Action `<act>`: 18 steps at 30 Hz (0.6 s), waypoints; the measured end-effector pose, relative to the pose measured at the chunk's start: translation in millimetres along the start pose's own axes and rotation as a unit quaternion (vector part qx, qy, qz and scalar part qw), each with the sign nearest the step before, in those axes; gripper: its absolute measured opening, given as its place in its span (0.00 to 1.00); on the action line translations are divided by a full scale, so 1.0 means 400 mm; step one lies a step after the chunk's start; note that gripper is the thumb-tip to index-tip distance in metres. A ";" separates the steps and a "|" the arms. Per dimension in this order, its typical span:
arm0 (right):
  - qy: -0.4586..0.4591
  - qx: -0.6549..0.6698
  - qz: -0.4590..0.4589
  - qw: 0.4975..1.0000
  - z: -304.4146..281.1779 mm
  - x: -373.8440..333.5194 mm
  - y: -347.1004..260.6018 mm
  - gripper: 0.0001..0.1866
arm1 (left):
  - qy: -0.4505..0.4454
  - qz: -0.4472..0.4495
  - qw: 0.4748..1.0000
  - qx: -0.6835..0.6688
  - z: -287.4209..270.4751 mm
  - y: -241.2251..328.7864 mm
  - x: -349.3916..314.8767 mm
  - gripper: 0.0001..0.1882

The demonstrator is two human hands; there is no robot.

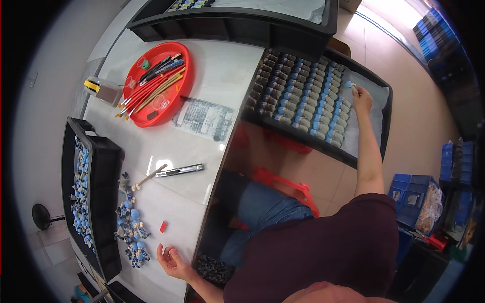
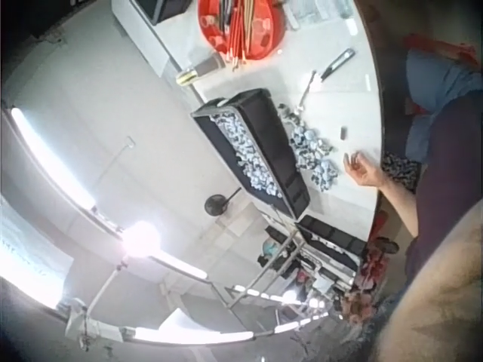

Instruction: The person assembles small blue toy figures by hand.

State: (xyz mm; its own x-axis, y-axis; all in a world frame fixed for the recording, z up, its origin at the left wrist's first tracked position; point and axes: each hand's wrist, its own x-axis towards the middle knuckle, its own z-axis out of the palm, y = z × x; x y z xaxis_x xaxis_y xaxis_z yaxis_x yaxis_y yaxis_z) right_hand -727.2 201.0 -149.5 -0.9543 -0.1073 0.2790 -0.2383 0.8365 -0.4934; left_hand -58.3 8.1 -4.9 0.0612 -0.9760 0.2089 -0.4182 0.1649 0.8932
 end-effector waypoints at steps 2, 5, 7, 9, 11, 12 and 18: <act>-0.007 -0.032 -0.014 0.999 0.031 0.020 0.082 0.13 | -0.009 0.010 1.000 0.027 0.002 -0.007 0.002 0.18; -0.052 -0.071 -0.014 0.996 0.054 0.030 0.111 0.12 | 0.002 0.008 0.999 0.036 0.006 -0.016 0.001 0.18; -0.089 -0.080 0.001 0.993 0.061 0.030 0.104 0.12 | 0.004 0.008 0.999 0.044 0.009 -0.019 0.001 0.18; -0.101 -0.081 0.004 0.992 0.064 0.025 0.096 0.12 | 0.007 0.008 0.999 0.050 0.011 -0.021 0.003 0.18; -0.104 -0.085 -0.003 0.991 0.076 0.026 0.098 0.12 | -0.001 0.009 0.999 0.038 0.011 -0.025 0.007 0.18; -0.108 -0.086 -0.015 0.990 0.094 0.026 0.083 0.12 | 0.013 0.005 0.999 0.042 0.002 -0.030 0.006 0.18; -0.180 -0.040 -0.105 0.977 0.200 0.061 0.162 0.24 | 0.031 0.047 0.997 0.044 -0.010 -0.002 0.000 0.18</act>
State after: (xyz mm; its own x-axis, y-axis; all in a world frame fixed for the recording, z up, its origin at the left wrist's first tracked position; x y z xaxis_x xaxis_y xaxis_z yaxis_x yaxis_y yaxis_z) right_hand -780.3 209.5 -240.4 -0.8908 -0.4514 0.0526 -0.4351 0.8137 -0.3855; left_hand -54.5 8.7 -4.0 0.0735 -0.9456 0.3170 -0.5032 0.2393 0.8304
